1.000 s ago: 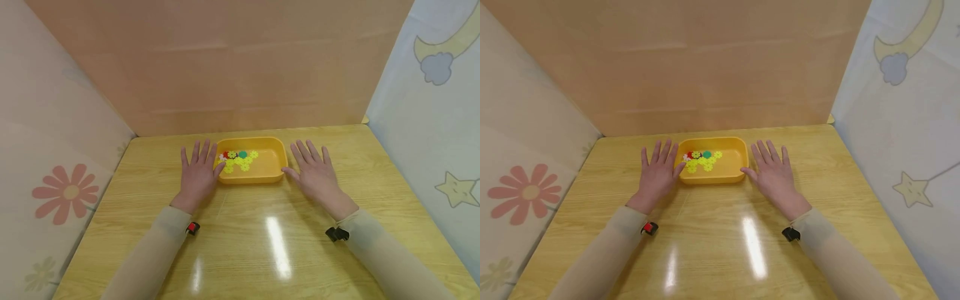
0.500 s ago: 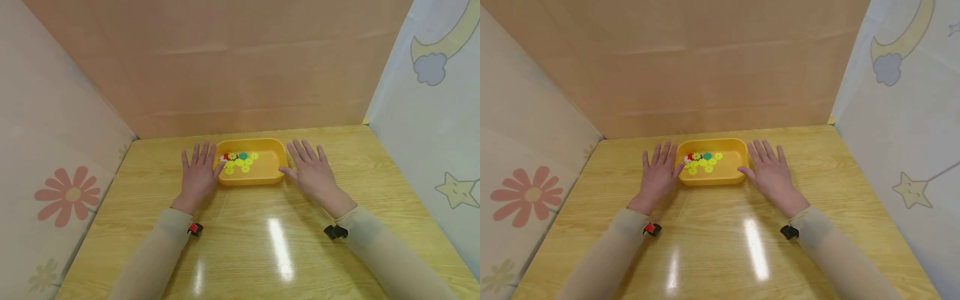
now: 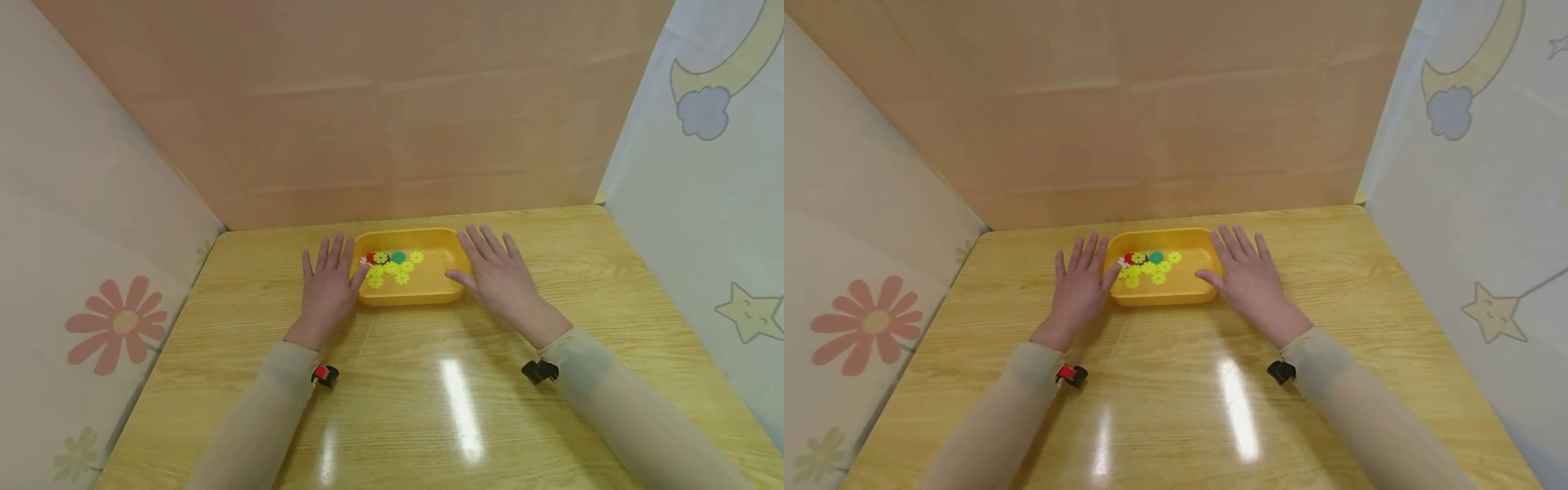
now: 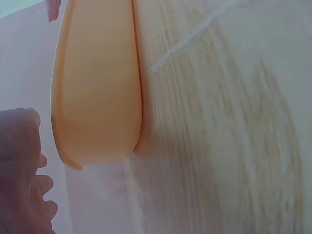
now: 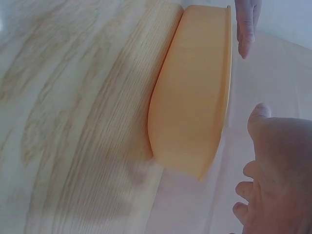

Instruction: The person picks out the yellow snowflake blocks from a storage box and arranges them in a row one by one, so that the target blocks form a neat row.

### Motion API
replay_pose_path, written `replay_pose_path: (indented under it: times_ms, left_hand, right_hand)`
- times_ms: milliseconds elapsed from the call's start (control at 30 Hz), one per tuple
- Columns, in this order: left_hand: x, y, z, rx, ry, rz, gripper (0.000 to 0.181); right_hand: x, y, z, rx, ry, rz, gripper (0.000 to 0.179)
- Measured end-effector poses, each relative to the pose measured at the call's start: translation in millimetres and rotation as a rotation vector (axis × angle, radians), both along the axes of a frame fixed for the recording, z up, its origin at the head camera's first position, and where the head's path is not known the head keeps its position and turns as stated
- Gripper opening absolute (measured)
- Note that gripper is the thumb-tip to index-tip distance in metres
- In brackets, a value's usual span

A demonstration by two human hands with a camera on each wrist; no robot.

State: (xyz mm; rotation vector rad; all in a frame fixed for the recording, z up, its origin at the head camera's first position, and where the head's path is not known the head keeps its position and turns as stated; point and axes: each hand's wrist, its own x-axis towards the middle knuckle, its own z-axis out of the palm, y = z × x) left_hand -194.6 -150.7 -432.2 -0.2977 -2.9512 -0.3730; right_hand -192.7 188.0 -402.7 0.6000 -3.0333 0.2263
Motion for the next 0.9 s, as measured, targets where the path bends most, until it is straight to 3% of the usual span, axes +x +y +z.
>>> replay_pose_path:
  times_ms: [233,567,900]
  left_hand:
    - [-2.6,0.2,-3.8,0.057,-0.03,0.012,0.076]
    - [-8.6,0.3,-14.5,0.15,-0.012,0.024,0.075]
    - [-11.1,-1.1,-20.5,0.29,-0.025,0.039,0.071]
  right_hand:
    - [-8.5,-12.5,-1.4,-0.037,0.001,0.042,0.09]
    - [-19.2,-29.4,-9.9,-0.075,0.025,0.1,0.091]
    - [-24.7,-40.9,-14.5,-0.106,0.004,0.13,0.089]
